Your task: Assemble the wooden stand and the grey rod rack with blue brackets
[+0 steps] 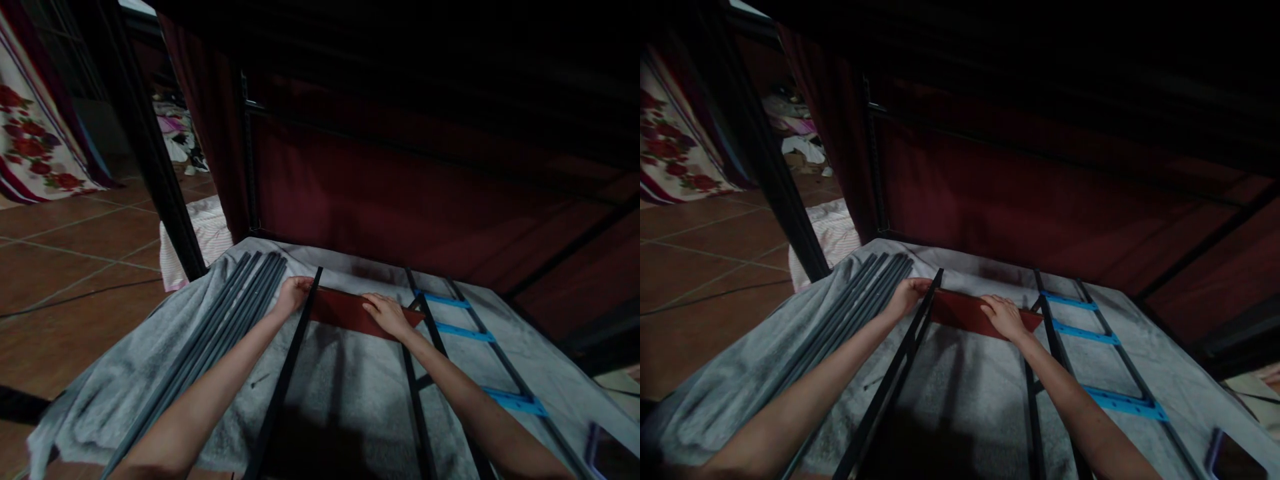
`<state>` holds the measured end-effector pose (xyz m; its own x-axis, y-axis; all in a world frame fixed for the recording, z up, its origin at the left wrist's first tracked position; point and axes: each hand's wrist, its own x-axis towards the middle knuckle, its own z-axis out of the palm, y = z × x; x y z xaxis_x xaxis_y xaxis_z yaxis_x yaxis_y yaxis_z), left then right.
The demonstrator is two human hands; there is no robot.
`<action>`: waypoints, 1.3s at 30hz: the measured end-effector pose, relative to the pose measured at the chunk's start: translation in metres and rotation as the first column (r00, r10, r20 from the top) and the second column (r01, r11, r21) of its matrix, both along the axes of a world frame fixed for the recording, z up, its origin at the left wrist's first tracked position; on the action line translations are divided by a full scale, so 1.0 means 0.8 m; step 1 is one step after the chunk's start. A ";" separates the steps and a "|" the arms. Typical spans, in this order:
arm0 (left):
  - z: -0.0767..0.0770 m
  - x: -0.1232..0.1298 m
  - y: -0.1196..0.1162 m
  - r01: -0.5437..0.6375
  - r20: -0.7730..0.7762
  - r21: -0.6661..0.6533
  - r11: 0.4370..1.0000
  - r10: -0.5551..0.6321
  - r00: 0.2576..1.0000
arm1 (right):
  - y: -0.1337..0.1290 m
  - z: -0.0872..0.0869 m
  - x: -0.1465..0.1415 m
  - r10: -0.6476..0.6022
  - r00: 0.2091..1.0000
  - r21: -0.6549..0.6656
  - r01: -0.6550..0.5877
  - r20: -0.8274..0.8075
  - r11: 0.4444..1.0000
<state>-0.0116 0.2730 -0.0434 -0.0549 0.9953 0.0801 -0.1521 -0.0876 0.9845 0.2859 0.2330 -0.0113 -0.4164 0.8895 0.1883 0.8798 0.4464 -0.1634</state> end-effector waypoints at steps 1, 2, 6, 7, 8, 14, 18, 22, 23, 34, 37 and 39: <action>0.001 0.001 -0.001 0.000 0.007 -0.017 1.000 0.000 1.000 | 0.000 0.000 0.001 -0.005 1.000 -0.001 0.005 0.002 1.000; 0.001 0.002 -0.002 0.000 0.013 -0.035 0.999 0.001 1.000 | 0.001 -0.001 0.001 -0.010 1.000 -0.002 0.010 -0.001 1.000; 0.006 0.006 -0.009 -0.015 0.010 -0.082 0.996 0.016 1.000 | 0.001 -0.007 0.002 -0.011 1.000 -0.002 0.011 -0.020 1.000; 0.007 0.007 -0.011 -0.018 0.007 -0.091 0.996 0.019 1.000 | 0.000 -0.008 0.002 -0.012 1.000 0.003 0.012 -0.020 1.000; 0.009 0.008 -0.013 -0.019 0.003 -0.099 0.995 0.019 1.000 | 0.000 -0.009 0.002 -0.015 1.000 0.009 0.016 -0.018 1.000; 0.022 0.010 -0.027 -0.007 -0.017 -0.173 0.985 0.004 1.000 | -0.002 -0.005 -0.003 -0.029 1.000 0.009 0.029 -0.004 1.000; 0.030 0.012 -0.036 0.002 0.052 -0.261 0.965 0.012 0.999 | -0.001 -0.002 -0.004 -0.035 0.999 -0.030 0.036 0.002 0.999; 0.033 0.016 -0.041 0.054 0.206 -0.322 0.945 0.014 0.978 | -0.001 -0.003 -0.004 -0.031 0.999 -0.042 0.030 -0.025 0.999; 0.034 0.016 -0.042 0.070 0.238 -0.321 0.944 0.009 0.971 | -0.001 -0.004 -0.004 -0.029 0.999 -0.043 0.028 -0.032 0.999; 0.034 0.019 -0.045 -0.044 0.286 -0.261 0.964 0.120 0.951 | -0.007 0.000 -0.005 -0.040 0.997 -0.013 0.040 -0.069 0.999; 0.029 0.015 -0.043 -0.170 0.172 -0.310 0.935 0.231 0.958 | -0.008 0.000 -0.004 -0.034 0.995 -0.005 0.034 -0.089 0.999; 0.026 0.010 -0.040 -0.196 0.128 -0.324 0.926 0.248 0.960 | -0.008 0.001 -0.004 -0.037 0.995 -0.015 0.035 -0.089 0.999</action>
